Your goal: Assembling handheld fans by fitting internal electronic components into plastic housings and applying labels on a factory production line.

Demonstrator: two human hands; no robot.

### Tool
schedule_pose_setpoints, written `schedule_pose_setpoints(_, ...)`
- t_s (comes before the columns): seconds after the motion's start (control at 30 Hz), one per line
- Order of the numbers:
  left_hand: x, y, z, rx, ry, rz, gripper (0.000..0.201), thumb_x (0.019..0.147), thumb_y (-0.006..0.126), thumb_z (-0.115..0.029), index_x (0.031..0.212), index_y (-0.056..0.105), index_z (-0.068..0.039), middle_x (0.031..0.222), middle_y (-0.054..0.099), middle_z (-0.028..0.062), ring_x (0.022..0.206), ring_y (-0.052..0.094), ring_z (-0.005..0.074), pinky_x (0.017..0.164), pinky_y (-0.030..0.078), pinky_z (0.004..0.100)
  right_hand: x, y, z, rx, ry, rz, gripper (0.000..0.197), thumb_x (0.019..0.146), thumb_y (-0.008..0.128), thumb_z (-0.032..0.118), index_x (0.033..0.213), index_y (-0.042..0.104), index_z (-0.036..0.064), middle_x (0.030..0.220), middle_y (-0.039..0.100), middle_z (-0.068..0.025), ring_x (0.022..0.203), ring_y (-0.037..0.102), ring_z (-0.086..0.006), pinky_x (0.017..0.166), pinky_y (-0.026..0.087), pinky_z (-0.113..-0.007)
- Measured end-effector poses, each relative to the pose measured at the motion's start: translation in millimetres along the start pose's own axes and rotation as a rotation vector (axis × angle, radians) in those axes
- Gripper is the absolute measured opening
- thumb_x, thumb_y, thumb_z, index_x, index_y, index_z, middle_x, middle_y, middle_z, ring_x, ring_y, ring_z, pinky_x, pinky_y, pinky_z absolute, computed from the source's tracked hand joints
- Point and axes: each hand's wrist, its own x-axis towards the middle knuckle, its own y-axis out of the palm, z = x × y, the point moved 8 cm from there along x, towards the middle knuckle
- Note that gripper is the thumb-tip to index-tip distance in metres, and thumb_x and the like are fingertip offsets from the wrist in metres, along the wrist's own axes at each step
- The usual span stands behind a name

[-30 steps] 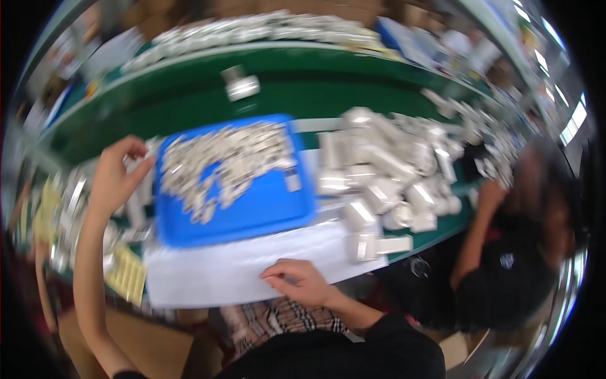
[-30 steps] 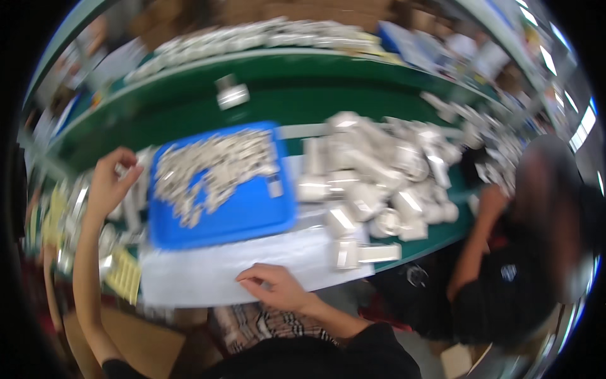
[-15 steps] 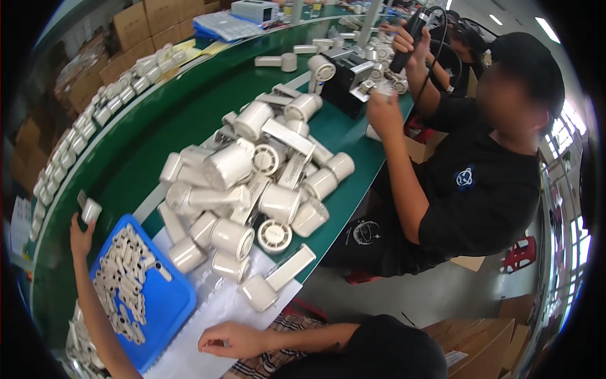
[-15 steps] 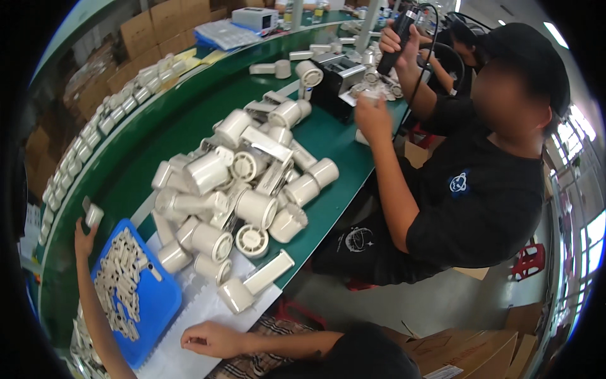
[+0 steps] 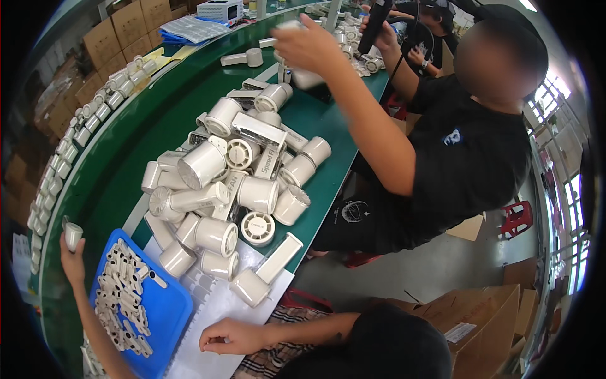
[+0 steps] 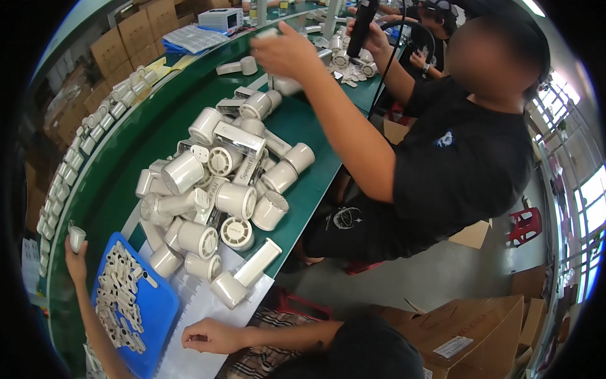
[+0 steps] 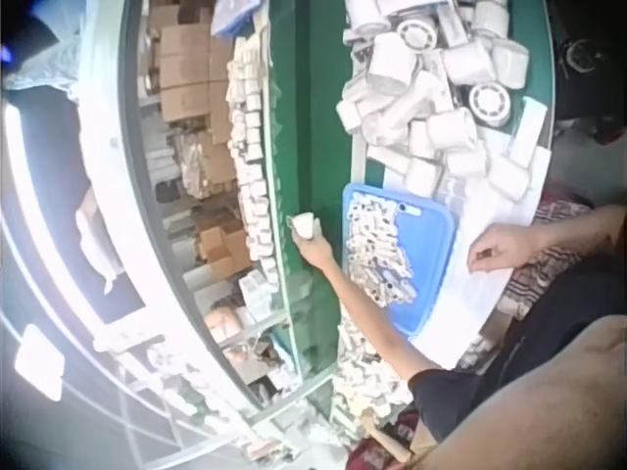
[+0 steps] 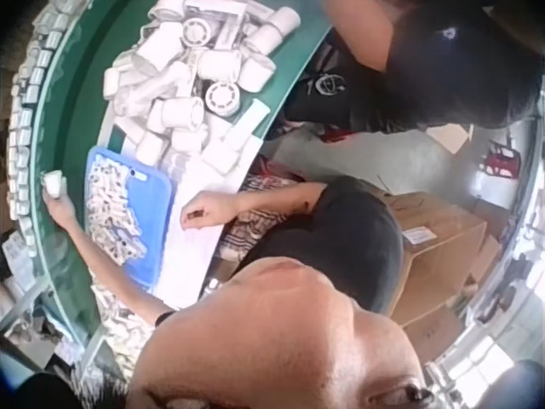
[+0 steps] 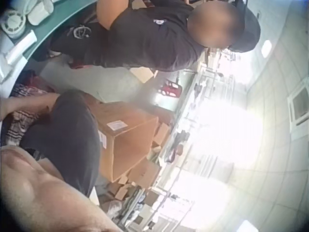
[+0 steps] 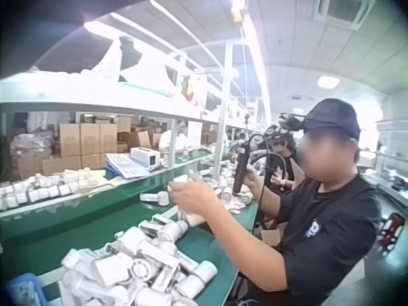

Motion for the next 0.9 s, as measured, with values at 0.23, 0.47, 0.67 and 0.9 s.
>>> schedule_pose_setpoints(0.23,-122,-96,-141,-0.231,0.066,0.184,0.078,0.082,0.075,-0.030,0.144,0.039,0.003,0.143,0.046,0.0168,0.129,0.046,0.0260,0.110,0.033,0.0364,3,1,1,-0.145,0.091,0.010,0.022,0.094,0.060,0.008,0.115,0.060,0.0034,0.101,0.064,-0.0051,0.083,0.057,-0.0096,0.072,0.047,-0.025)
schedule_pose_setpoints(0.47,-276,-96,-235,-0.237,0.109,0.584,0.097,0.053,0.075,-0.077,0.107,0.062,0.003,0.094,0.068,0.0144,0.086,0.066,0.0314,0.081,0.049,0.0381,14,29,92,-0.590,-0.449,-0.193,0.067,0.084,0.073,0.020,0.143,0.042,0.0088,0.145,0.036,-0.0151,0.135,0.036,-0.0315,0.109,0.034,-0.043)
schedule_pose_setpoints(0.67,-323,-84,-224,-0.370,0.317,0.434,0.091,0.053,0.071,-0.080,0.096,0.065,0.000,0.082,0.067,0.0113,0.073,0.066,0.0323,0.068,0.049,0.0362,13,72,36,-0.543,0.003,0.436,0.062,0.079,0.075,0.021,0.133,0.050,0.0043,0.124,0.055,-0.0152,0.118,0.053,-0.0335,0.098,0.044,-0.041)
schedule_pose_setpoints(0.9,-327,-98,-219,-0.454,0.181,0.247,0.085,0.060,0.084,-0.052,0.119,0.055,0.002,0.109,0.064,0.0217,0.093,0.063,0.0319,0.085,0.048,0.0396,19,61,51,-0.710,-0.124,0.290,0.047,0.081,0.072,0.021,0.123,0.056,0.0057,0.107,0.062,-0.0150,0.101,0.060,-0.0362,0.085,0.049,-0.041)
